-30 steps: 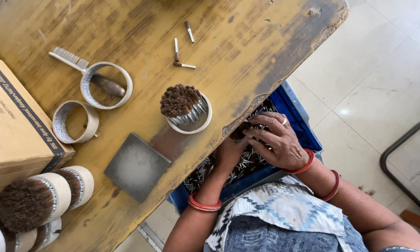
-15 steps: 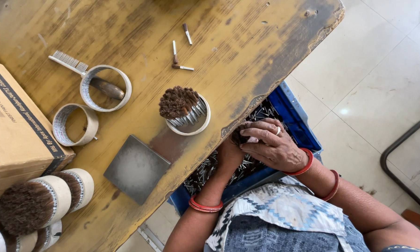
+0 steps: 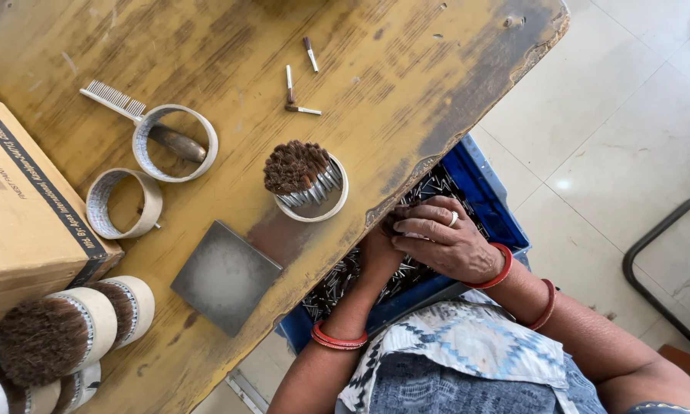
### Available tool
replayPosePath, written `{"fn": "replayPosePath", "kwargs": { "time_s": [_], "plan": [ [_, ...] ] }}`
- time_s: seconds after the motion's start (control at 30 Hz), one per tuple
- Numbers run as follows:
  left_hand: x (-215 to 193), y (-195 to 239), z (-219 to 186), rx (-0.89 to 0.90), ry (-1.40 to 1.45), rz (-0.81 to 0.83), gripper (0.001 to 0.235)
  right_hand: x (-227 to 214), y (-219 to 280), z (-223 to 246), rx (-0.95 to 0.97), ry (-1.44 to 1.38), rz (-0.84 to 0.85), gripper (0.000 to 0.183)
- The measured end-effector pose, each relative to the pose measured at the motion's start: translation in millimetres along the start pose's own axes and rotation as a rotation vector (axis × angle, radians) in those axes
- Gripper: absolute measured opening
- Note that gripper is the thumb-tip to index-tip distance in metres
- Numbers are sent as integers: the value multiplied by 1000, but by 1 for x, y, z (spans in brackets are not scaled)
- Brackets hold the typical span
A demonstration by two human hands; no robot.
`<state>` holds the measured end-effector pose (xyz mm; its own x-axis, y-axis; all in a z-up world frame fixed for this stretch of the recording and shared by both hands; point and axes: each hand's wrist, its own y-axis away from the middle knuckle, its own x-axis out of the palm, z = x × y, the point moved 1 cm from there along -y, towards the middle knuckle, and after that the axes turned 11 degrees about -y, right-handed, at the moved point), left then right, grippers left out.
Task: The person sits at a wooden workbench assembling round brushes. They pick metal handle parts from a blue tray on their lap, insert them into white plastic brush bases filled with brown bristles, and stack the finished brushes on the table.
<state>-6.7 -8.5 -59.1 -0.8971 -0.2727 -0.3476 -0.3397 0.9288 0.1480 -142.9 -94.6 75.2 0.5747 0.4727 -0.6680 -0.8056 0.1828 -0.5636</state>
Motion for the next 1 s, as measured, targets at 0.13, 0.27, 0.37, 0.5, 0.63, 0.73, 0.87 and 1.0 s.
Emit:
{"fn": "replayPosePath", "kwargs": {
  "time_s": [0.13,0.27,0.37,0.5,0.63,0.73,0.87,1.0],
  "plan": [
    [-24,1,-53,-259,675,63,23,23,29,-18,-98,40,-68,34],
    [-18,4,-34,-114,449,74,35,-8,-6,5,104,-43,-148,28],
    [-4,0,-10,112,-155,4,30,-10,-10,5,206,-15,-128,41],
    [-3,-4,-8,-148,439,17,33,-7,-2,6,-67,31,37,32],
    [-24,1,-34,-347,1091,220,30,-8,3,6,46,31,-130,30],
    [-30,3,-44,-327,1207,258,29,-12,-2,5,272,29,-172,26],
    [-29,-1,-24,-262,1209,238,30,-13,-15,9,157,-2,-90,28],
    [-31,5,-44,-347,933,367,49,-1,-17,6,170,11,10,74]
  ]
}}
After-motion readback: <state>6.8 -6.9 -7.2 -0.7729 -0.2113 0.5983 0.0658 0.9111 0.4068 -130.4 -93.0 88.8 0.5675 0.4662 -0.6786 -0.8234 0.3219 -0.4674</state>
